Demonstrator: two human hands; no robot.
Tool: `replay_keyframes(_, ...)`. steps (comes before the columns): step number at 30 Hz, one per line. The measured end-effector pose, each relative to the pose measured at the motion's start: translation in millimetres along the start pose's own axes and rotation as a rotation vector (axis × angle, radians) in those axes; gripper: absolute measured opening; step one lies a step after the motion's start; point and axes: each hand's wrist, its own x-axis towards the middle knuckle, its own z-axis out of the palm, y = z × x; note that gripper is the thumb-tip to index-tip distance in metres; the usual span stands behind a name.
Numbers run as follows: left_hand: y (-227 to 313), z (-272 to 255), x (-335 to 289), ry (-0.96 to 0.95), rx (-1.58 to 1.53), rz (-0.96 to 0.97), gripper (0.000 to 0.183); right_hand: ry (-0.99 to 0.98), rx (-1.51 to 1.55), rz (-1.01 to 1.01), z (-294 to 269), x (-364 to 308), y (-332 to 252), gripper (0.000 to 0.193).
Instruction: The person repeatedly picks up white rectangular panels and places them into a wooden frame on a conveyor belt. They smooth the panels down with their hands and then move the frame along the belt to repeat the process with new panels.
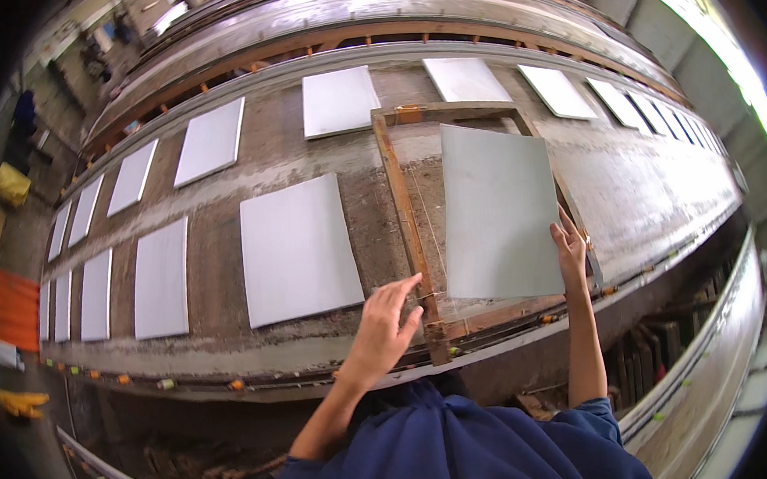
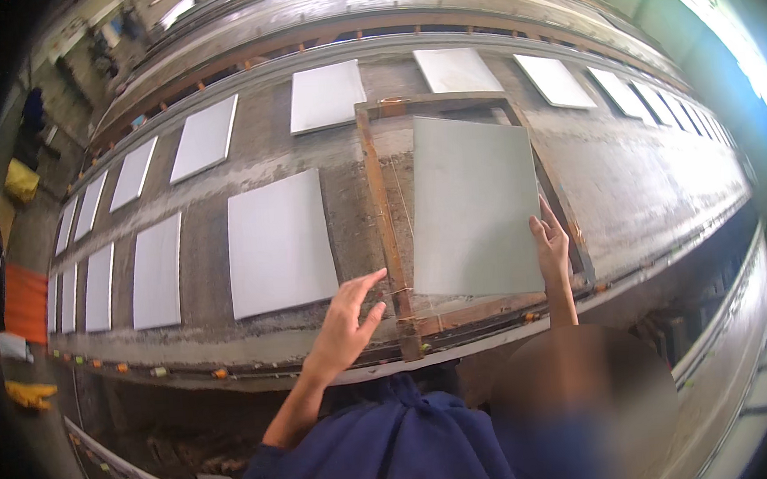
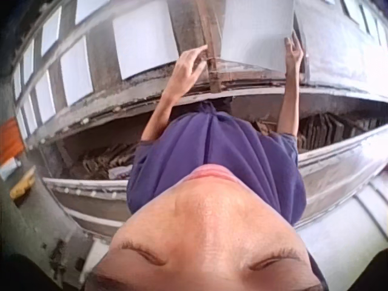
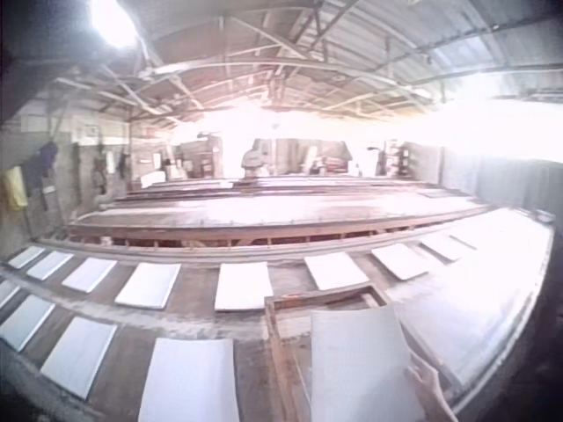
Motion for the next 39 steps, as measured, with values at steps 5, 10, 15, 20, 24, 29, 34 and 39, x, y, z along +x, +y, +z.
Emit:
replay_keyframes(5, 4, 18, 29, 0.074, 0.26, -0.023, 0.039, -0.112, 0.044, 0.103, -1, 56, 48, 0.051)
replay_keyframes(10, -22, 49, 64, 0.058, 0.574, -0.13, 0.036, -0.24, 0.055, 0.124, 11, 82, 76, 0.052)
replay_keyframes(15, -43, 75, 90, 0.069, 0.765, -0.223, 0.03, -0.275, 0.032, 0.12, 21, 82, 86, 0.051)
replay_keyframes(20, -48, 94, 108, 0.162, 0.796, -0.3, 0.034, -0.267, -0.106, 0.089, 22, 80, 84, 0.05)
replay_keyframes(24, -59, 106, 111, 0.317, 0.728, -0.239, 0.03, -0.262, -0.253, 0.098, 14, 75, 84, 0.051)
replay_keyframes(29, -56, 104, 111, 0.338, 0.617, -0.301, 0.024, -0.237, -0.128, 0.146, 19, 67, 84, 0.051)
replay_keyframes(34, -56, 103, 110, 0.341, 0.597, -0.328, 0.018, -0.222, -0.167, 0.076, 23, 62, 85, 0.051)
replay_keyframes(39, -57, 102, 110, 0.353, 0.571, -0.306, 0.017, -0.236, -0.194, 0.109, 23, 67, 87, 0.051)
